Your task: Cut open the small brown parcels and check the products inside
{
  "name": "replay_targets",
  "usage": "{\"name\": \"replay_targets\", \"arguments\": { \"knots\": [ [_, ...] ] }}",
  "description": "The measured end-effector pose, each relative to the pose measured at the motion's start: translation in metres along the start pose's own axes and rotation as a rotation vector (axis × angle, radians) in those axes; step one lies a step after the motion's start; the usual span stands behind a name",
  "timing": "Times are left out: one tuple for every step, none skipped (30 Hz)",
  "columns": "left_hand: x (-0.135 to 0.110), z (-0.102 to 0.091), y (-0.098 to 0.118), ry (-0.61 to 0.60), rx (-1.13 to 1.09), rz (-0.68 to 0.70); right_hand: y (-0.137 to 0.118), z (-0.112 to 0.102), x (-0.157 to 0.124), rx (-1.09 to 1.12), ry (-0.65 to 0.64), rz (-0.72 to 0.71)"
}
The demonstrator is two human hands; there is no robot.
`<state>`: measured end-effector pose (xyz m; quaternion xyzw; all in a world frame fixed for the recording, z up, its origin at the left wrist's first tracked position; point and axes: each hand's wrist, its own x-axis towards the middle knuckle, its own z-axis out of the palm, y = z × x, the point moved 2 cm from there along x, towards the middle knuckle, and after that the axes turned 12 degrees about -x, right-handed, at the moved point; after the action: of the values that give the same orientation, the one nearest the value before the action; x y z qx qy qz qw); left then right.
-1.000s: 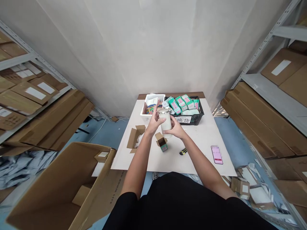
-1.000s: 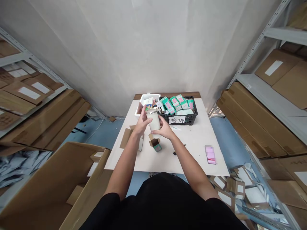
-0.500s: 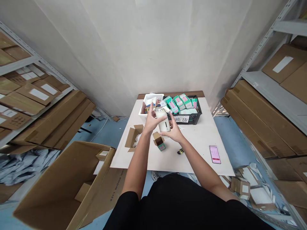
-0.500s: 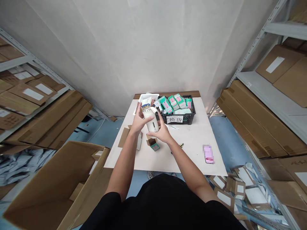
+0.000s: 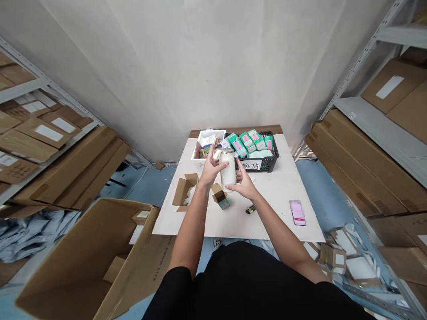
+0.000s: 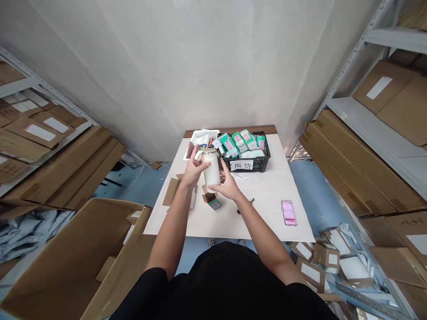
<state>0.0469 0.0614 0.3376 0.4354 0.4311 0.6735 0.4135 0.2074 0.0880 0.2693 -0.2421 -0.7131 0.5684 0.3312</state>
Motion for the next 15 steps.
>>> {"name": "replay_targets", "arguments": {
  "knots": [
    [0.000,0.000,0.000,-0.012,0.003,0.001,0.001,0.000,0.000,-0.035,0.044,0.015],
    [0.001,0.001,-0.001,-0.013,0.014,0.004,0.001,-0.001,0.001,-0.068,0.087,0.029],
    [0.001,0.000,-0.002,-0.006,0.025,0.006,0.002,-0.001,0.001,-0.092,0.118,0.035],
    [0.002,0.000,-0.003,0.006,0.031,0.006,0.002,0.000,0.002,-0.097,0.125,0.032],
    [0.002,-0.001,-0.004,0.017,0.026,0.003,0.002,0.000,0.003,-0.082,0.105,0.022],
    [0.003,-0.002,-0.005,0.021,0.009,-0.003,0.002,0.001,0.004,-0.048,0.067,0.011],
    [0.004,-0.003,-0.007,0.016,-0.014,-0.013,0.003,0.002,0.005,-0.006,0.025,0.003],
    [0.004,-0.004,-0.008,0.004,-0.038,-0.022,0.003,0.003,0.005,0.032,-0.004,0.002],
    [0.005,-0.005,-0.008,-0.010,-0.055,-0.030,0.004,0.004,0.006,0.055,-0.011,0.011],
    [0.005,-0.006,-0.009,-0.017,-0.059,-0.033,0.005,0.005,0.007,0.056,0.007,0.025],
    [0.006,-0.007,-0.008,-0.017,-0.052,-0.033,0.006,0.005,0.008,0.039,0.043,0.040],
    [0.006,-0.009,-0.008,-0.008,-0.036,-0.032,0.007,0.005,0.008,0.014,0.080,0.050],
    [0.006,-0.010,-0.007,0.007,-0.016,-0.032,0.008,0.006,0.008,-0.006,0.100,0.052],
    [0.006,-0.012,-0.007,0.024,0.003,-0.035,0.008,0.007,0.009,-0.012,0.098,0.046],
    [0.006,-0.014,-0.006,0.034,0.014,-0.039,0.009,0.008,0.009,0.000,0.074,0.035]
  ]
}}
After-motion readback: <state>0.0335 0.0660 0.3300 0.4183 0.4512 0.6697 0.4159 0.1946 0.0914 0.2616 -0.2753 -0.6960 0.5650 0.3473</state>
